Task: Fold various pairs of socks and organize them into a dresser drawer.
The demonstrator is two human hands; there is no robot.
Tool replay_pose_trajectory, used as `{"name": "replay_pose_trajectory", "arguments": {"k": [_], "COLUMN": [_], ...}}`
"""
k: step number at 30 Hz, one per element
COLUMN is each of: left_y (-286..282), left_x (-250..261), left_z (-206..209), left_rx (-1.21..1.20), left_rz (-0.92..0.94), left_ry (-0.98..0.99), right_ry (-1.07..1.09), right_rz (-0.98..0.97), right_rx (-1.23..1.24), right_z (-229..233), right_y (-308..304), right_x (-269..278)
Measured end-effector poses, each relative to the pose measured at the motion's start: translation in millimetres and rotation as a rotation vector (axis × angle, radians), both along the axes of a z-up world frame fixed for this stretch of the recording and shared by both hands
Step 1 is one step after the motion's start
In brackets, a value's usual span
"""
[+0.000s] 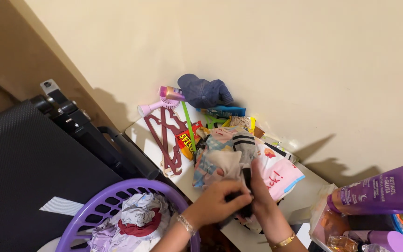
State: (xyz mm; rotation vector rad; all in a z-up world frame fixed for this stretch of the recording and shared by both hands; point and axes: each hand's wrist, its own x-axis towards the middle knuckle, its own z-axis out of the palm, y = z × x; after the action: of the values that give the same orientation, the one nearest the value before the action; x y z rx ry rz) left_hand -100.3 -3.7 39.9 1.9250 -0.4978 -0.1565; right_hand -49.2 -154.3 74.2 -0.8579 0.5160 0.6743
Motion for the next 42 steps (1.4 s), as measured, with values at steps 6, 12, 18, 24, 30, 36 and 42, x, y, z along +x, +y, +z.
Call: {"name": "replay_pose_trajectory", "arguments": {"k": [6, 12, 18, 24, 30, 36, 42], "left_y": [24.9, 39.8, 48.3, 65.9, 62.8, 62.4, 75.1], "left_x": [2.0, -15.7, -22.4, -27.0, -29.8, -27.0, -35.9], "left_z": [-7.3, -0.6, -0.4, 13.7, 6.3, -23.9, -20.5], "left_rx": [-0.551, -0.496, -0.182, -0.247, -0.041, -0.078, -0.036], "left_rz": [0.592, 0.342, 0.546, 0.476, 0.455, 0.525, 0.630], "left_ry": [0.113, 0.089, -0.184, -0.032, -0.129, -0.051, -0.404], "right_ry": [-0.490, -0.682, -0.480, -0.396, -0.287, -0.653, -1.855], "right_rz": [0.257, 0.379, 0.309, -0.199, -0.620, -0.255, 0.114], "right_rx": [-0.070, -0.115, -0.201, 0.413, 0.518, 0.293, -0.808], "right_z": [-57.3, -67.5, -67.8, -173.4, -19.5, -25.1, -22.4], "right_y": [-21.3, -10.3, -7.7, -50.7, -20.7, 58.2, 63.6], "right_x": [3.4, -1.6, 1.3, 59.2, 38.5, -14.9, -67.4]}}
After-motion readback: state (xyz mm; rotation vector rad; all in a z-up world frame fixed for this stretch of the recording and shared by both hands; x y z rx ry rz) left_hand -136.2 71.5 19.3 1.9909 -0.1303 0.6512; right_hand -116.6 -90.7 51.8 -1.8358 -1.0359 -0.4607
